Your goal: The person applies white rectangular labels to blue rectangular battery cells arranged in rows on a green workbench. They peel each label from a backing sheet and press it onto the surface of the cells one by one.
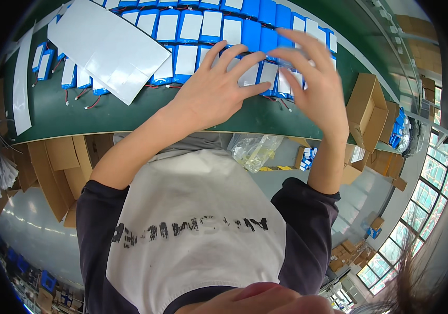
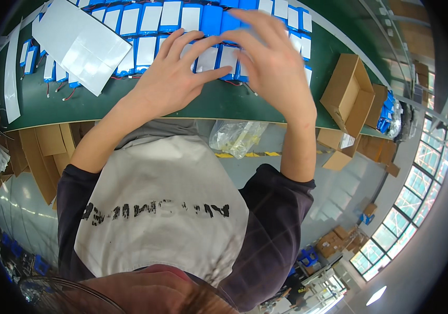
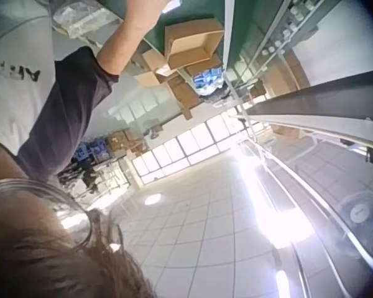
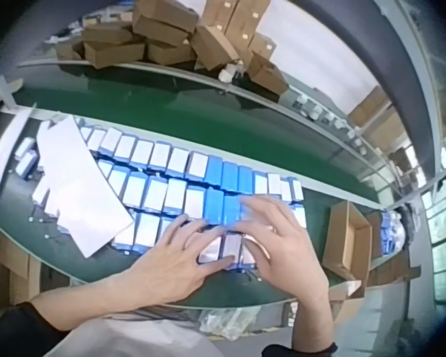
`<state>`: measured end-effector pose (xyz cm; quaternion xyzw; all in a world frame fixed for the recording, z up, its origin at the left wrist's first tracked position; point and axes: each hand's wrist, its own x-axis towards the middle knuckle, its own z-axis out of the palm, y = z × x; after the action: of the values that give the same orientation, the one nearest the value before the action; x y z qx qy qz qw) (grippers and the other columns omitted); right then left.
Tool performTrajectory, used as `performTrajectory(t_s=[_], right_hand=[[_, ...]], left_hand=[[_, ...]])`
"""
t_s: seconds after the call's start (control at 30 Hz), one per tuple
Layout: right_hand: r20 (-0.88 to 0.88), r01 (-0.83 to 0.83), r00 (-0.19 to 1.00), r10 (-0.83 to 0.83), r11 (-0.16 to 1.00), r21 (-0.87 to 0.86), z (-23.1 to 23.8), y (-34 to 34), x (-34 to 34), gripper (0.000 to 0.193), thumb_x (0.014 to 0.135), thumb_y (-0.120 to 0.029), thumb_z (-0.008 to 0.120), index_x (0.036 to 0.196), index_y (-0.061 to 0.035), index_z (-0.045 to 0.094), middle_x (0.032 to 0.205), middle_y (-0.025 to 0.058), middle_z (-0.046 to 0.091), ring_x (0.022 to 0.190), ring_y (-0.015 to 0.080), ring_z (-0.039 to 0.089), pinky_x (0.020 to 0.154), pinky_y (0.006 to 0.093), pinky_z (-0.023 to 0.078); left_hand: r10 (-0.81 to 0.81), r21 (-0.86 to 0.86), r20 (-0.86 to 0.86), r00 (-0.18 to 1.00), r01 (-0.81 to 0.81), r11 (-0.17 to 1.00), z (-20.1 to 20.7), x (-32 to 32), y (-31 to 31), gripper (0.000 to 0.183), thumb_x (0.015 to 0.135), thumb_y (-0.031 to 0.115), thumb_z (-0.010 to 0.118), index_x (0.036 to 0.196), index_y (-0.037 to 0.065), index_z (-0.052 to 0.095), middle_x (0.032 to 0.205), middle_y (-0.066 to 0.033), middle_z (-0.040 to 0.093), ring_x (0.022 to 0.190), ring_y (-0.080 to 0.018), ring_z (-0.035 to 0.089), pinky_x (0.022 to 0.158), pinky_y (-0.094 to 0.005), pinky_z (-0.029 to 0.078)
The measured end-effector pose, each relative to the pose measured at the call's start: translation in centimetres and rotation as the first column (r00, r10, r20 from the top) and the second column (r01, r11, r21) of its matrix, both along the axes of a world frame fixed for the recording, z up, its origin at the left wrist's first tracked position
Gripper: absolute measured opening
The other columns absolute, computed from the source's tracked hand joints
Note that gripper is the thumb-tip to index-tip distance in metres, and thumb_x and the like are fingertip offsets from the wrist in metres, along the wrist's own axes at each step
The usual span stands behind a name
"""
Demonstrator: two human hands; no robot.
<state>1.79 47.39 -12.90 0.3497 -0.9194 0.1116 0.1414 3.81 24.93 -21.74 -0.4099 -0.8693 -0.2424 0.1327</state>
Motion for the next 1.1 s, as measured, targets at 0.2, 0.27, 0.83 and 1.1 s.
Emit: performTrajectory(t_s=[0.2, 0.27, 0.83, 1.1], right_hand=[[0.131, 0.221, 0.975, -0.182, 0.886, -0.409, 1.6, 1.3, -0.4, 0.032, 0.087, 0.004, 0.074, 0.117, -0.0086, 0.073, 0.134, 0.0095, 0.066, 0.125, 0.0238, 0.063, 0.097, 0.0380, 0.054], [0.183, 0.260, 0.965, -0.187, 0.765, -0.590, -0.1, 1.4, -1.3, 0.038, 0.089, 0.005, 0.074, 0.125, -0.0067, 0.071, 0.133, 0.0100, 0.065, 0.124, 0.0212, 0.061, 0.099, 0.0360, 0.053], [0.656, 0.686, 0.692, 0.301, 0.005, -0.727, -6.0, -1.6, -8.9, 0.043, 0.099, -0.004, 0.066, 0.139, 0.0075, 0.057, 0.130, 0.0216, 0.052, 0.132, 0.0324, 0.050, 0.119, 0.0484, 0.042], [0.616, 0.735, 0.639, 0.460, -0.130, -0.665, -3.9, -2.4, -9.3, 0.045, 0.100, -0.005, 0.061, 0.137, 0.0135, 0.045, 0.145, 0.0274, 0.048, 0.138, 0.0304, 0.039, 0.120, 0.0505, 0.043]], left_hand=[[-0.061, -0.092, 0.005, 0.998, 0.062, 0.994, -0.5, 0.0, 0.4, 0.055, 0.084, 0.015, 0.076, 0.137, 0.022, 0.061, 0.155, -0.0011, 0.050, 0.146, -0.0291, 0.040, 0.121, -0.0606, 0.028], [-0.081, -0.060, 0.007, 0.997, 0.082, 0.995, -0.1, -0.3, 0.2, 0.050, 0.087, 0.017, 0.075, 0.135, 0.021, 0.063, 0.151, -0.0028, 0.053, 0.143, -0.0294, 0.043, 0.120, -0.0583, 0.030], [0.217, -0.005, -0.081, 0.973, -0.218, 0.976, 6.5, -11.2, -3.4, 0.030, 0.092, 0.019, 0.066, 0.115, -0.001, 0.067, 0.109, -0.0206, 0.066, 0.105, -0.0381, 0.060, 0.097, -0.0459, 0.050], [0.194, -0.018, 0.002, 0.981, -0.194, 0.981, 4.7, -13.0, -3.2, 0.030, 0.092, 0.019, 0.066, 0.116, 0.002, 0.068, 0.114, -0.0203, 0.066, 0.111, -0.0384, 0.061, 0.099, -0.0478, 0.050]])
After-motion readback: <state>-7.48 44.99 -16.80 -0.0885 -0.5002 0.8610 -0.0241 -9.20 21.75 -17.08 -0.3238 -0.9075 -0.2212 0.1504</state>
